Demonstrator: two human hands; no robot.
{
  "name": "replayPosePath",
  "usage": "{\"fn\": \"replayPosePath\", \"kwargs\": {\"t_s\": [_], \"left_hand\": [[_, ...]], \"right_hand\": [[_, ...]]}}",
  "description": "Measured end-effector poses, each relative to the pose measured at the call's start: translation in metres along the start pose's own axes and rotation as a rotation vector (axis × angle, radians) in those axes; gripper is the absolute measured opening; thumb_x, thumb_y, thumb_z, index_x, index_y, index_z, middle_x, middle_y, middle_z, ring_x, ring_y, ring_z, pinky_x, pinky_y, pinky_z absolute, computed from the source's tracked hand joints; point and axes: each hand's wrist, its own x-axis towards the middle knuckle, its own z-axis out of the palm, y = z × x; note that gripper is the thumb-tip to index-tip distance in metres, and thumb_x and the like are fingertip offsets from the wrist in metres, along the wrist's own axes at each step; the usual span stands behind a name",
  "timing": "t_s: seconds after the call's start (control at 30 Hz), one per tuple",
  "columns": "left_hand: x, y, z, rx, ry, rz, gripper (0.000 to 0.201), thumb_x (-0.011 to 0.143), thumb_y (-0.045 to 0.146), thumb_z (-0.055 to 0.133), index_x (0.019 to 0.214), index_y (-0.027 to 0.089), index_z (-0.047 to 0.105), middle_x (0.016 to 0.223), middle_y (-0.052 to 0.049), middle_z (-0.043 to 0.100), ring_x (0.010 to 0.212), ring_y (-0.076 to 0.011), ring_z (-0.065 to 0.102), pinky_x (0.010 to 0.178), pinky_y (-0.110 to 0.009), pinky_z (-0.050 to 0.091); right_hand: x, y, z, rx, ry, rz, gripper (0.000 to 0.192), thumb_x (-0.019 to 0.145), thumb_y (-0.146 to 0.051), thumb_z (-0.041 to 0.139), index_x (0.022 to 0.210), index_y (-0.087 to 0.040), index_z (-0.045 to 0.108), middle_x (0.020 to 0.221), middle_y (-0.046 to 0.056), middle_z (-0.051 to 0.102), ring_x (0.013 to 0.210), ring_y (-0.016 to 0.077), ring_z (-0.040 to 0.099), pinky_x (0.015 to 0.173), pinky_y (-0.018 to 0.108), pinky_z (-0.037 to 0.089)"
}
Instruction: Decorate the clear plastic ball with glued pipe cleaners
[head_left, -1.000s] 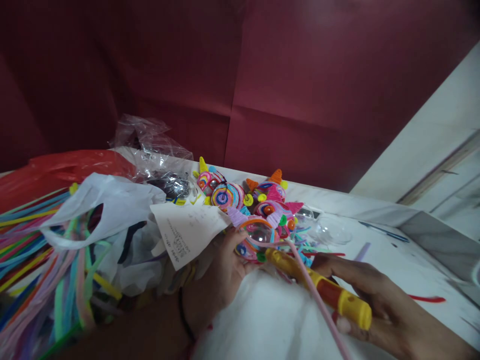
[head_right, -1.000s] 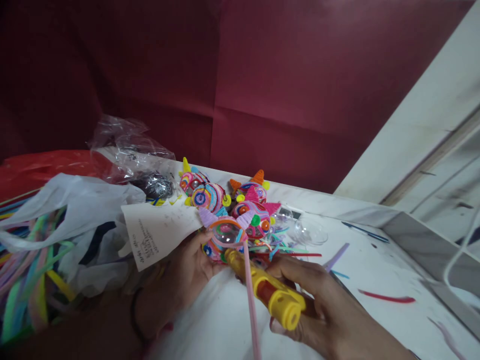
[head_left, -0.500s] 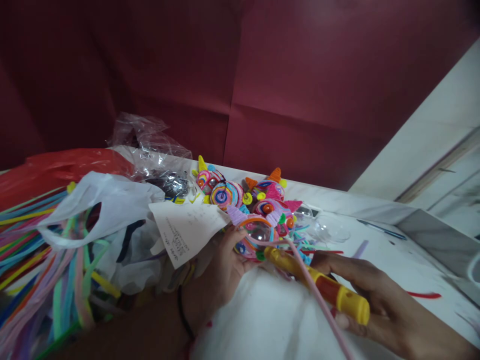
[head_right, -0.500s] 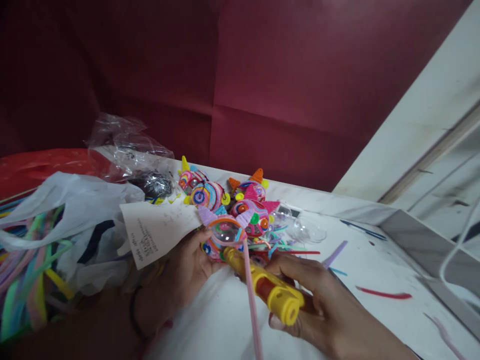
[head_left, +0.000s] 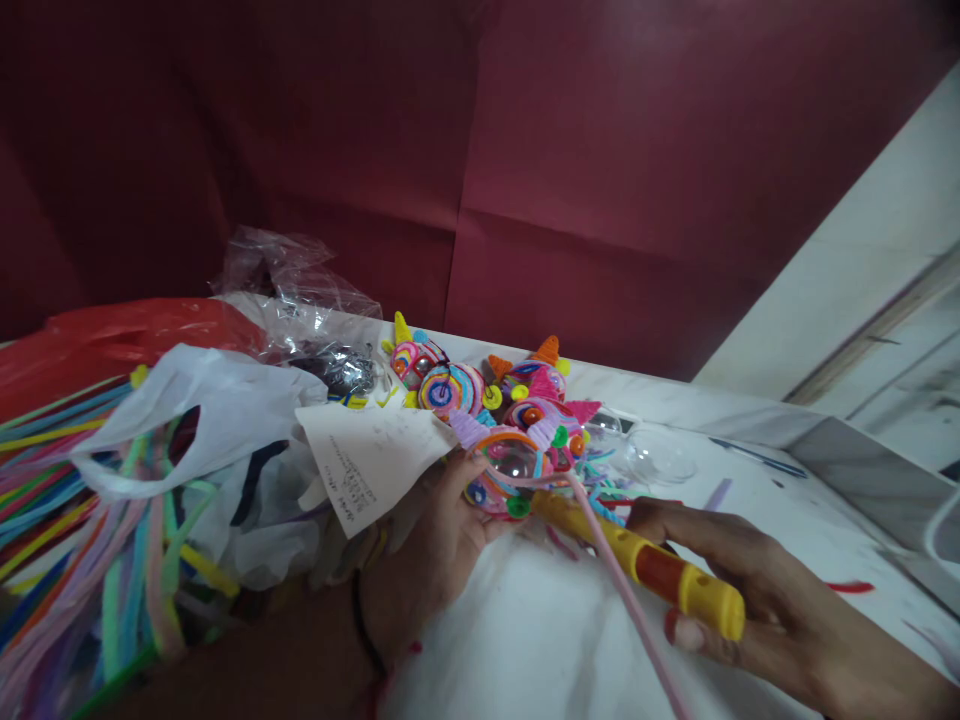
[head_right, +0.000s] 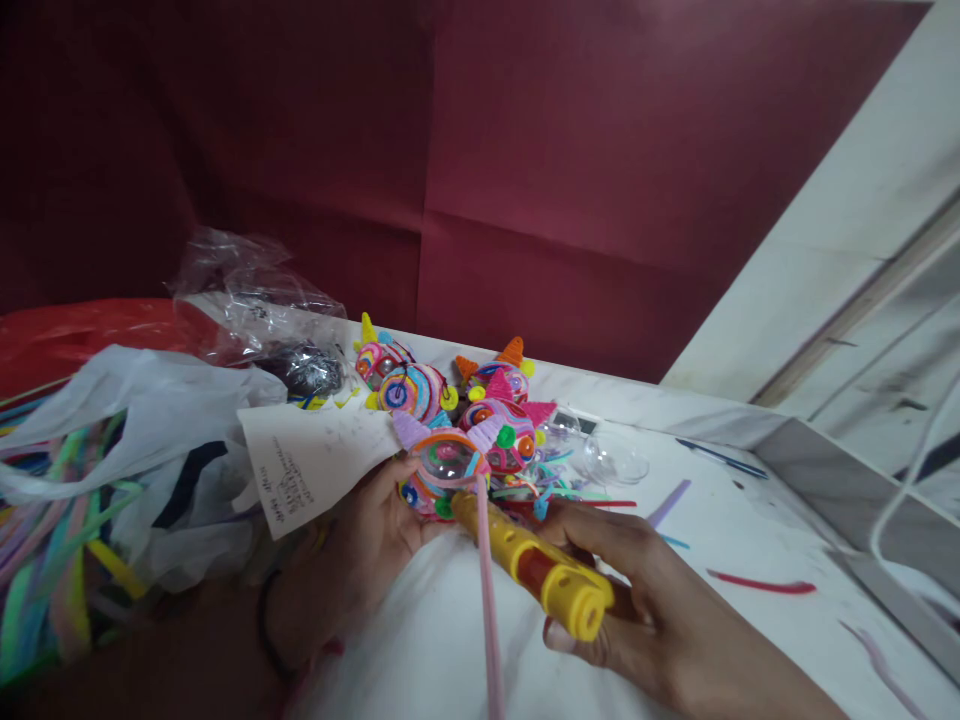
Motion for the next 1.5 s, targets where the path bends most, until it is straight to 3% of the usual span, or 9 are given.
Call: {"fn": "replayPosePath", "kwargs": {"t_s": [0.47, 0.67, 1.07, 1.33, 1.5], "left_hand": [[0.003, 0.002, -0.003, 0.032, 0.016, -0.013, 0.046, 0.079, 0.026, 0.072, 0.123, 0.026, 0.062, 0.123, -0.009, 0.070, 0.118, -0.0327, 0.063, 0.094, -0.048, 0.055], [0.003, 0.000, -0.005, 0.048, 0.040, 0.003, 0.050, 0.079, 0.028, 0.071, 0.128, 0.025, 0.060, 0.126, -0.010, 0.069, 0.121, -0.0350, 0.061, 0.090, -0.050, 0.056], [0.003, 0.002, -0.003, 0.101, 0.028, 0.045, 0.045, 0.083, 0.028, 0.068, 0.128, 0.026, 0.060, 0.125, -0.012, 0.070, 0.115, -0.0331, 0.065, 0.089, -0.049, 0.057], [0.000, 0.005, 0.001, 0.150, 0.087, 0.045, 0.037, 0.082, 0.029, 0.069, 0.118, 0.020, 0.064, 0.122, -0.013, 0.070, 0.116, -0.0344, 0.064, 0.085, -0.049, 0.059], [-0.002, 0.007, -0.009, 0.180, 0.027, 0.086, 0.038, 0.077, 0.027, 0.073, 0.114, 0.025, 0.067, 0.125, -0.010, 0.070, 0.123, -0.0343, 0.061, 0.093, -0.045, 0.057]], "right_hand": [[0.000, 0.003, -0.007, -0.086, -0.047, -0.008, 0.029, 0.071, -0.054, 0.077, 0.081, -0.029, 0.070, 0.070, 0.000, 0.067, 0.056, 0.0168, 0.062, 0.043, 0.019, 0.051], [-0.004, 0.000, -0.002, -0.050, 0.090, 0.048, 0.030, 0.067, -0.058, 0.077, 0.079, -0.030, 0.071, 0.073, 0.001, 0.066, 0.060, 0.0191, 0.061, 0.046, 0.022, 0.051], [0.001, 0.007, -0.015, -0.153, -0.072, -0.071, 0.020, 0.075, -0.046, 0.074, 0.082, -0.028, 0.070, 0.070, -0.001, 0.068, 0.058, 0.0177, 0.062, 0.045, 0.021, 0.047], [0.002, 0.002, -0.015, -0.176, -0.051, -0.084, 0.019, 0.075, -0.045, 0.073, 0.078, -0.027, 0.066, 0.071, -0.001, 0.067, 0.062, 0.0179, 0.063, 0.051, 0.022, 0.050], [0.003, 0.003, -0.015, -0.186, -0.047, -0.084, 0.025, 0.078, -0.050, 0.071, 0.081, -0.026, 0.066, 0.073, 0.000, 0.067, 0.062, 0.0171, 0.061, 0.051, 0.022, 0.049]]}}
